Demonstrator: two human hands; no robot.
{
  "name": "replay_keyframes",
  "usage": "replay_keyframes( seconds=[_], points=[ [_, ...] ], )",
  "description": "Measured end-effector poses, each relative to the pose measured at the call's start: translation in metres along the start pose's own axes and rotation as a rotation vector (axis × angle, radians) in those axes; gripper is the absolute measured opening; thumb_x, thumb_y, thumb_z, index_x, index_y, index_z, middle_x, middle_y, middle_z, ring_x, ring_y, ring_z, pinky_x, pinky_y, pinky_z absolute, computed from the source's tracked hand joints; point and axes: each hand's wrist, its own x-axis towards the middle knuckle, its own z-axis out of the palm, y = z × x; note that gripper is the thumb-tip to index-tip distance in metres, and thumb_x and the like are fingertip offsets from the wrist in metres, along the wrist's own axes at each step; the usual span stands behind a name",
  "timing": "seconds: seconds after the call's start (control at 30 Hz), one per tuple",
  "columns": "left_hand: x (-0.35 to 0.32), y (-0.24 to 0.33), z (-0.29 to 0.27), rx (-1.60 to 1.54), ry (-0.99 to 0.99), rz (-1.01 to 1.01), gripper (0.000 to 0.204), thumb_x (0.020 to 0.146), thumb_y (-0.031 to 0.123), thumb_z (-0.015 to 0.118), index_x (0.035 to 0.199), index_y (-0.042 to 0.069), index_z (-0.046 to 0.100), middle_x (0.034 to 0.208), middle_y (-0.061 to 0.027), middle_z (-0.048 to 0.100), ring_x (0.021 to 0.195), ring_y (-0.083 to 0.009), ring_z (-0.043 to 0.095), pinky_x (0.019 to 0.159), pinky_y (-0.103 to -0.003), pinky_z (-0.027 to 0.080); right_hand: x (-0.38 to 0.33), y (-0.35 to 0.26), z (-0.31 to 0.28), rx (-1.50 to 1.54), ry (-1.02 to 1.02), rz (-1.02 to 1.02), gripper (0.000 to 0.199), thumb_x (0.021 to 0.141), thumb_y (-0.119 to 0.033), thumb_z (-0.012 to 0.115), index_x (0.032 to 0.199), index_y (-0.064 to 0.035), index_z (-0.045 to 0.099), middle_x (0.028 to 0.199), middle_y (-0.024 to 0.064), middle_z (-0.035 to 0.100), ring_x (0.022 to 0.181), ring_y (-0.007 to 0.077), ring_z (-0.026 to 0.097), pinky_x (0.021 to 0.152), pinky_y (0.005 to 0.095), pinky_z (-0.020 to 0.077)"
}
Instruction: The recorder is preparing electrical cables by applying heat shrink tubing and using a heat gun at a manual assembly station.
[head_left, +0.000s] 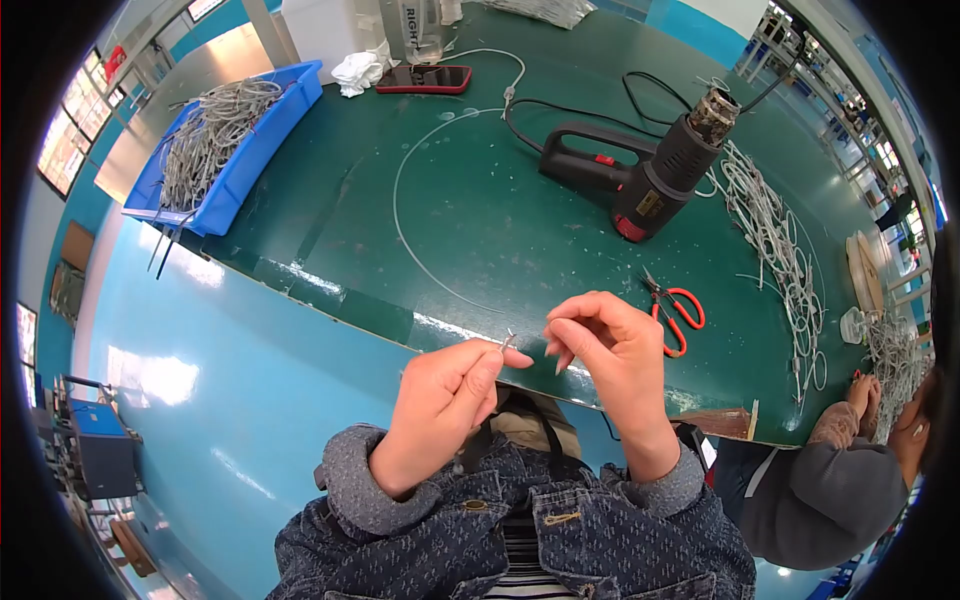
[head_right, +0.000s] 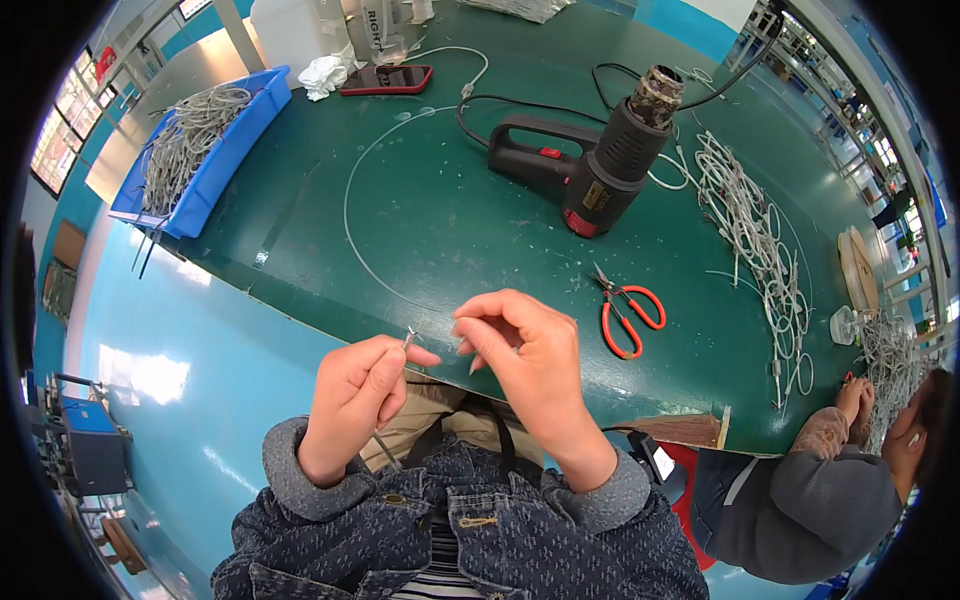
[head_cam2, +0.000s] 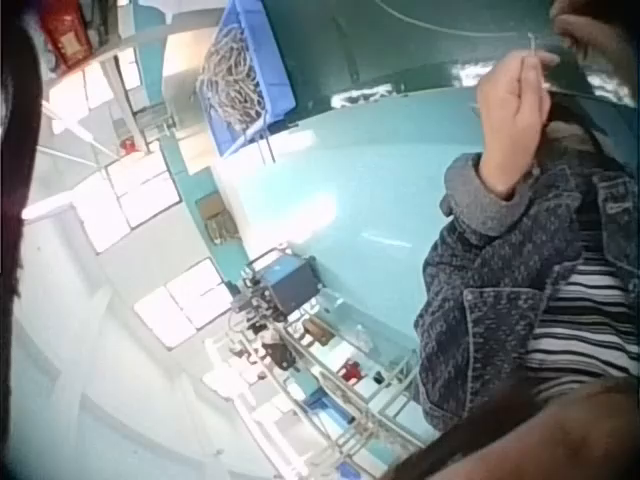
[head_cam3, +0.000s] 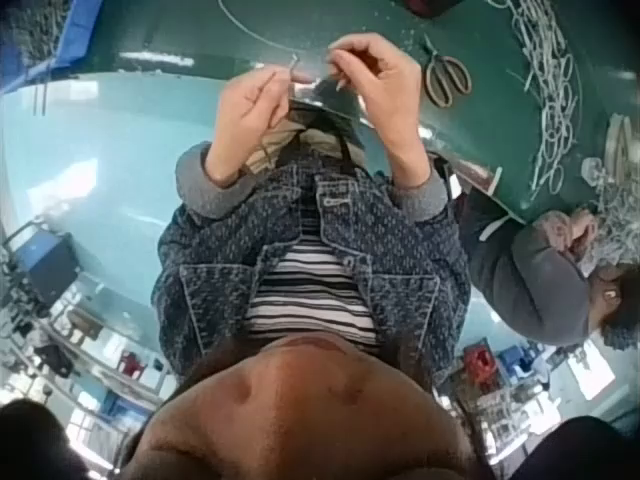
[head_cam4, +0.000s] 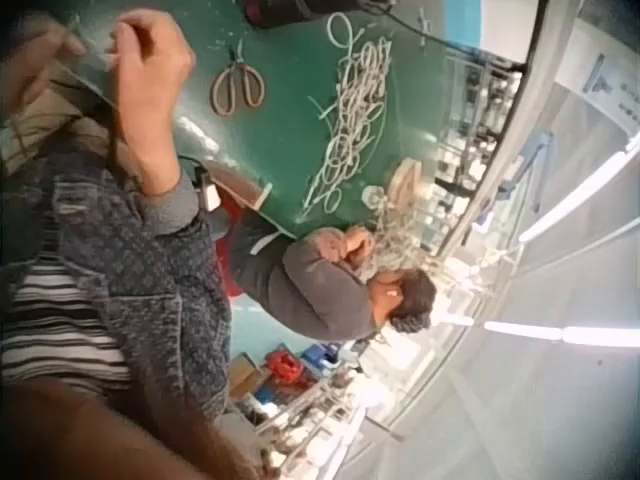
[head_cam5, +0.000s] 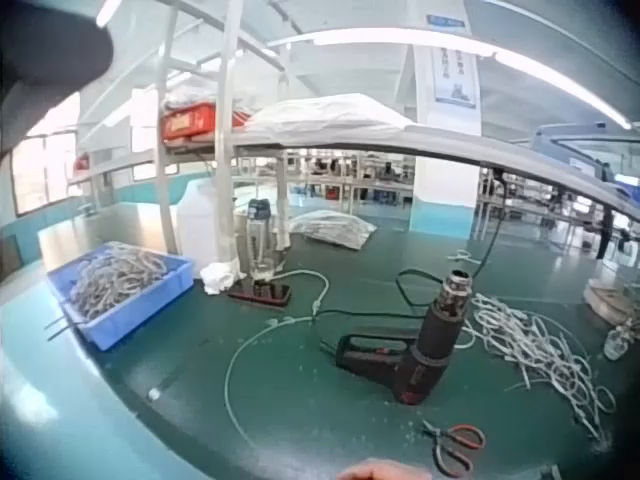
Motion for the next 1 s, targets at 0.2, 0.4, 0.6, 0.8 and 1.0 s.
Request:
replay_keyframes(
  seconds=[0.2, 0.4, 0.6, 0.8, 1.0],
  points=[
    [0.01, -0.03, -0.002, 0.014, 0.054, -0.039, 0.022, 0.096, 0.015, 0.041, 0.093, -0.002, 0.054, 0.049, 0.0031, 0.042, 0.041, -0.0023, 0.034, 0.04, -0.019, 0.027, 0.016, 0.059, -0.038, -0.716, 0.052, -0.286, 0.008, 0.076, 0.004, 0.061, 0.083, 0.0026, 0.062, 0.073, 0.0083, 0.059, 0.065, 0.0181, 0.059, 0.056, 0.0285, 0.0457],
    [0.015, -0.041, -0.005, -0.057, 0.056, -0.066, 0.018, 0.096, 0.016, 0.044, 0.092, -0.001, 0.05, 0.056, 0.0002, 0.047, 0.042, -0.0027, 0.036, 0.04, -0.018, 0.026, 0.015, 0.072, -0.043, -0.87, 0.008, -0.327, 0.012, 0.072, 0.003, 0.062, 0.084, 0.001, 0.062, 0.074, 0.0115, 0.057, 0.069, 0.0288, 0.057, 0.062, 0.0345, 0.0454],
    [0.016, -0.046, -0.011, -0.096, 0.1, -0.059, 0.018, 0.095, 0.016, 0.044, 0.092, -0.001, 0.05, 0.061, -0.0003, 0.048, 0.043, -0.0026, 0.035, 0.039, -0.018, 0.025, 0.013, 0.066, -0.04, -0.871, -0.003, -0.296, 0.012, 0.072, 0.002, 0.063, 0.084, 0.0004, 0.063, 0.077, 0.0111, 0.057, 0.071, 0.0269, 0.057, 0.063, 0.0337, 0.0453],
    [0.013, -0.045, -0.014, -0.101, 0.127, -0.09, 0.017, 0.095, 0.014, 0.044, 0.092, -0.002, 0.05, 0.062, 0.0001, 0.047, 0.043, -0.0022, 0.035, 0.039, -0.018, 0.025, 0.002, 0.069, -0.019, -0.835, -0.018, -0.478, 0.014, 0.069, -0.001, 0.067, 0.082, -0.002, 0.063, 0.079, 0.0094, 0.056, 0.074, 0.0257, 0.056, 0.064, 0.0335, 0.045],
    [0.013, -0.041, -0.015, -0.134, 0.125, -0.105, 0.014, 0.094, 0.01, 0.048, 0.091, -0.003, 0.052, 0.063, 0.0003, 0.049, 0.046, -0.0016, 0.037, 0.042, -0.018, 0.029, -0.003, 0.073, 0.012, -0.86, -0.043, -0.407, 0.015, 0.067, -0.002, 0.068, 0.08, -0.003, 0.061, 0.076, 0.0092, 0.056, 0.074, 0.027, 0.056, 0.062, 0.0359, 0.0446]
  ],
)
